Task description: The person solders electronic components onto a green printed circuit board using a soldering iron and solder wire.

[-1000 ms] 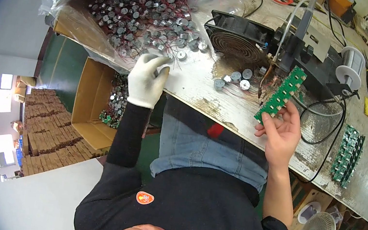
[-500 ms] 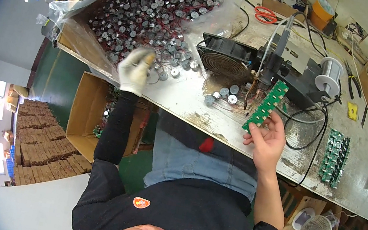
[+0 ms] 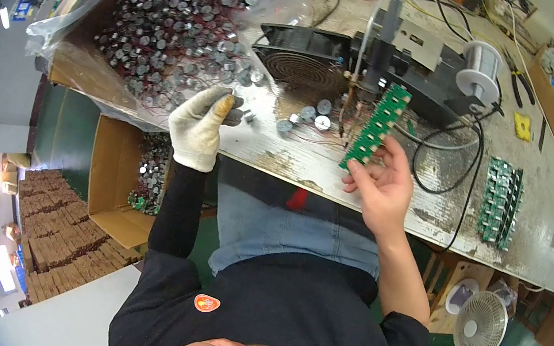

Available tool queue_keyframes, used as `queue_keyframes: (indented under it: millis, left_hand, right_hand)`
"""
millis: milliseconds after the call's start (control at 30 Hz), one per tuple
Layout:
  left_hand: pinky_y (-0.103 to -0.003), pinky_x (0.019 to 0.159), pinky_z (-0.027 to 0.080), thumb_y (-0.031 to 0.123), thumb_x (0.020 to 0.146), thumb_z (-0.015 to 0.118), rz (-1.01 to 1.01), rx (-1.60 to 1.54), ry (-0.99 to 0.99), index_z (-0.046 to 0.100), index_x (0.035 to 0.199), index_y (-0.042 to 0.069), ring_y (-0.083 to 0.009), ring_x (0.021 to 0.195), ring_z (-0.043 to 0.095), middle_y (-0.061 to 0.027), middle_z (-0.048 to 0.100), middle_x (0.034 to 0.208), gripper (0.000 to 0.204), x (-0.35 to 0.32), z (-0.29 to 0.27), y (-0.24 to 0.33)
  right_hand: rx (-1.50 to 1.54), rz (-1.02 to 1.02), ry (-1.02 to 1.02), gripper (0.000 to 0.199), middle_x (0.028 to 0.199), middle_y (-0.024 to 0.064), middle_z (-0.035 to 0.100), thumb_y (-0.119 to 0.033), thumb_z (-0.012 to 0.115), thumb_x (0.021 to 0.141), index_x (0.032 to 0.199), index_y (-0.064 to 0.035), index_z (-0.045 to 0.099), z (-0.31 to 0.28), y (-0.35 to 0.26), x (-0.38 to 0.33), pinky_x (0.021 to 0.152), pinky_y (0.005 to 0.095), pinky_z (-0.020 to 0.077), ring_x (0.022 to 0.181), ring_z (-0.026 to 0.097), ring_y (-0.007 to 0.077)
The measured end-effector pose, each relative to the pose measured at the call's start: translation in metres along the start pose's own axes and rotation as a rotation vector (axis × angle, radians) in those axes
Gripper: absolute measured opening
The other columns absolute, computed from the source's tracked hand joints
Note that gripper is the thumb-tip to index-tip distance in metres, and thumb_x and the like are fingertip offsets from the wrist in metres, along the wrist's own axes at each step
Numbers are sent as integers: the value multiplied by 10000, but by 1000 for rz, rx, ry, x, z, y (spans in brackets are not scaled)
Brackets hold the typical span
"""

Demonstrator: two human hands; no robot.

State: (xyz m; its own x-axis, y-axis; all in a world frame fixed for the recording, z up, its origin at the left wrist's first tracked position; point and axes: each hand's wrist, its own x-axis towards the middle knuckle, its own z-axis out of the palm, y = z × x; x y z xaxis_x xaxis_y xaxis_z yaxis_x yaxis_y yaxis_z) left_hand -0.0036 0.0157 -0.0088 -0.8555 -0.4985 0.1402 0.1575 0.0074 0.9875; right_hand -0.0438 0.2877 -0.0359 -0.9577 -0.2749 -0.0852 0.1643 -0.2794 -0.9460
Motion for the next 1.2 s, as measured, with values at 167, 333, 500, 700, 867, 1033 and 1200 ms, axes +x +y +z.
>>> queue_keyframes:
  millis: [167,333,500,700,867,1033,1200]
  left_hand:
    - [-260,673,542,100,871,661,32,146,-97,638,1034,-70,-150,721,655,-116,673,853,237,-26,24,-10]
    - [-235,618,517,125,903,618,-70,268,-225,629,985,-53,-115,680,641,-80,655,801,197,-47,55,-9]
    - [-230,583,497,146,895,625,-440,117,-322,614,906,-51,-94,653,627,-52,630,742,197,-56,72,-7]
    - [-225,571,461,177,881,641,-509,88,-308,627,921,-36,-57,623,520,-13,588,698,218,-48,83,-3]
    - [-225,608,446,184,877,635,-593,-23,-317,629,927,-28,-77,663,552,-42,617,745,218,-50,90,-5]
    - [-231,663,456,167,882,615,-548,-67,-343,620,919,-18,-86,739,575,-59,635,813,189,-49,91,-17]
    - [-233,664,468,140,881,606,-559,-128,-339,616,917,-12,-90,748,590,-57,640,832,156,-45,92,-14]
  right_hand:
    - [-1,-21,-47,628,1150,154,515,109,608,803,1351,34,312,0,1,-2,587,252,520,762,624,176]
    - [33,29,-61,641,1180,168,504,126,595,796,1359,17,308,-3,-1,-2,569,260,522,763,629,196]
    - [99,74,-73,633,1217,190,504,142,580,789,1353,3,329,-5,-8,0,534,255,519,734,647,221]
    - [147,99,-73,639,1189,173,499,128,590,802,1361,-18,319,-5,-9,2,530,251,520,737,646,203]
    - [170,81,-66,637,1175,167,501,134,577,805,1362,-23,310,-1,-10,4,535,252,528,736,647,202]
    - [179,54,-55,615,1170,167,502,132,562,812,1354,-17,312,0,-11,6,542,254,535,727,651,197]
    - [171,58,-49,609,1160,164,506,126,565,811,1348,-13,314,2,-13,8,545,258,542,717,651,195]
